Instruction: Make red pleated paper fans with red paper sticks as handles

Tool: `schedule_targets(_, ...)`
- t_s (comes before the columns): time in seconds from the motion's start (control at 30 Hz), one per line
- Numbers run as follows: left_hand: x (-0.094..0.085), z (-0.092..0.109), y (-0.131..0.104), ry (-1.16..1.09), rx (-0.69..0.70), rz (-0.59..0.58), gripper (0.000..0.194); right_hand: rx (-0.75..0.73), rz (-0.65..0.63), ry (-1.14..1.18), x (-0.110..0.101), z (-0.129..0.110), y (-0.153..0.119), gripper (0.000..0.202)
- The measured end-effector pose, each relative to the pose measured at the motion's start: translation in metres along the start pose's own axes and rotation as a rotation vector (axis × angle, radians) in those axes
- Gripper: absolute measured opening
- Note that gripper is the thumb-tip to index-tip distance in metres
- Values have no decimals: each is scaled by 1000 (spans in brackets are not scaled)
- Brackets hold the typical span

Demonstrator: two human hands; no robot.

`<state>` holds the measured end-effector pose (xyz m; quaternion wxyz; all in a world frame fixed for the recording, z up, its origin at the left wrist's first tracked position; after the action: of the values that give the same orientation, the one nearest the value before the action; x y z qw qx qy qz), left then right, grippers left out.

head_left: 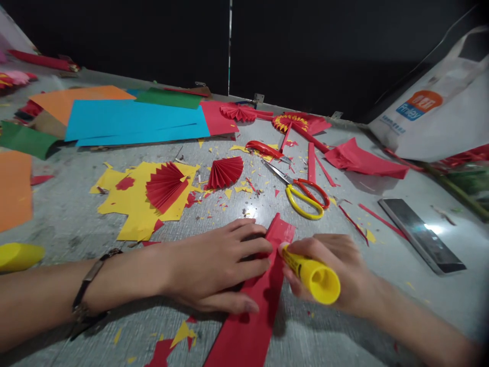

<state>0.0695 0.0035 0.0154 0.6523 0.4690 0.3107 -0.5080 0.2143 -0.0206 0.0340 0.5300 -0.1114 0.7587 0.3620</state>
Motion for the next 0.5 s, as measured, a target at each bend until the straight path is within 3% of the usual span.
schedule_targets(0.13, 0, -1, 0, -13, -19, 4, 48, -151, -2, -39, -2, -22, 3, 9)
schedule_targets(0.43, 0, 1, 1, -9, -25, -32, 38, -252, -50, 121, -4, -50, 3, 19)
schedule_targets(0.5, 0, 1, 1, -12, -33, -27, 36, -245, 9, 153, -11, -50, -1, 19)
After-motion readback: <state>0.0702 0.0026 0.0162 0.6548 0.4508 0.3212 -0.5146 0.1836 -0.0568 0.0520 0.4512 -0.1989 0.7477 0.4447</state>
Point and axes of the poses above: each hand's wrist, its own y-axis towards the middle knuckle, its own x-axis out of the palm, z = x × y, the point moved 8 cm from there along y, towards the middle knuckle, and after that the axes turned 6 degrees about -y, right-handed, at the moved point
